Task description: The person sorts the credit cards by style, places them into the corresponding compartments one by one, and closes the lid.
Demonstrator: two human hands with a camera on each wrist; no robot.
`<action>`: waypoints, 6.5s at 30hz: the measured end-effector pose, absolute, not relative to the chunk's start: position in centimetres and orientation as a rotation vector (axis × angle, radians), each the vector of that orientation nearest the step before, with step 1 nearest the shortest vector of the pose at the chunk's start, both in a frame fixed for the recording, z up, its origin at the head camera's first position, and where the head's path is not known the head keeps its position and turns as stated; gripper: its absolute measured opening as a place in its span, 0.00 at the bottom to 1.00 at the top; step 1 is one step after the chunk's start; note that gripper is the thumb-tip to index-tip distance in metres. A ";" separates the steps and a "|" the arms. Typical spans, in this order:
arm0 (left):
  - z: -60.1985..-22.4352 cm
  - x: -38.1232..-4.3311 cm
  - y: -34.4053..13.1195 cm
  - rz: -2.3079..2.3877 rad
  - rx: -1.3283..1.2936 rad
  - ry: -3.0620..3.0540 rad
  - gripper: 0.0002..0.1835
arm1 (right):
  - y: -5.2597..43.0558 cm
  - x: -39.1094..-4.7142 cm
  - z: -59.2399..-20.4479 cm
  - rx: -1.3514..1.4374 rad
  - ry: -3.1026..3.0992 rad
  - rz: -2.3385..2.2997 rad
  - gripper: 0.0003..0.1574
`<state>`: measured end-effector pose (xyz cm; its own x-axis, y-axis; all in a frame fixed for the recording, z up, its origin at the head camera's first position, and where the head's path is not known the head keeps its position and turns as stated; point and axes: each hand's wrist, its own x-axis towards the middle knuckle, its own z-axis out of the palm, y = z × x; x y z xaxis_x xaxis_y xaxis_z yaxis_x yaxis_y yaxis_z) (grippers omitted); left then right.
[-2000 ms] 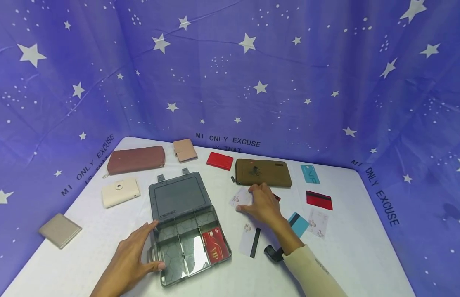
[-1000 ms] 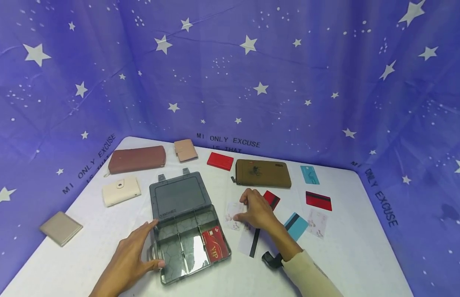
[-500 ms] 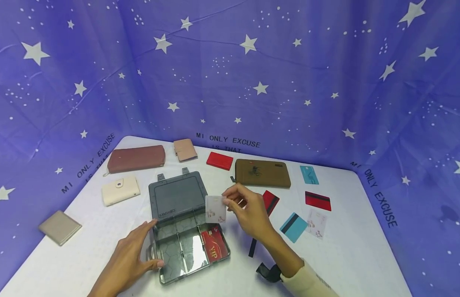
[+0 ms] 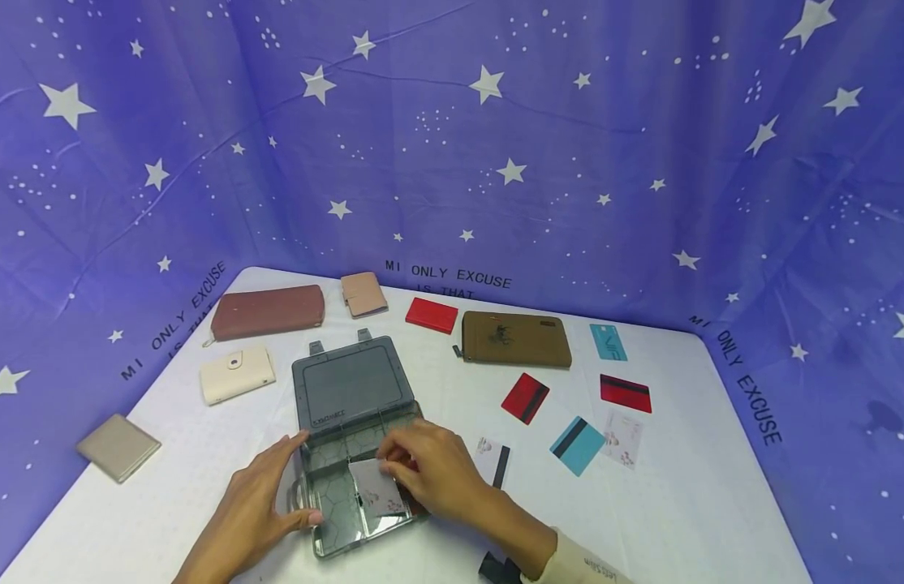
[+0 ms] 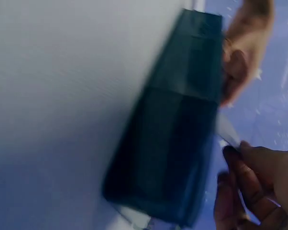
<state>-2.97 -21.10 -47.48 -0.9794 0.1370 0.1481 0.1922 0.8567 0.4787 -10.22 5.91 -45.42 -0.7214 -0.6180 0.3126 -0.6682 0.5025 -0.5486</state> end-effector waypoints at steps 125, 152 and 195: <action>-47.5 -3.0 -21.4 -0.795 -0.244 -2.905 0.57 | 6.5 -11.7 -43.5 1.235 -2.826 1.606 0.32; -47.4 -3.1 -21.4 -0.801 -0.234 -2.921 0.58 | 7.9 -12.3 -45.2 1.163 -2.865 1.488 0.31; -47.5 -3.0 -21.3 -0.786 -0.237 -2.930 0.57 | 38.6 -20.8 -48.9 0.021 -3.049 0.796 0.37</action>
<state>-3.01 -21.32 -47.50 -0.9830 0.1241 0.1353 0.1751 0.8548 0.4885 -20.76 38.59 -48.95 -0.9999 -0.0156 -0.0061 -0.0106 0.8723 -0.4888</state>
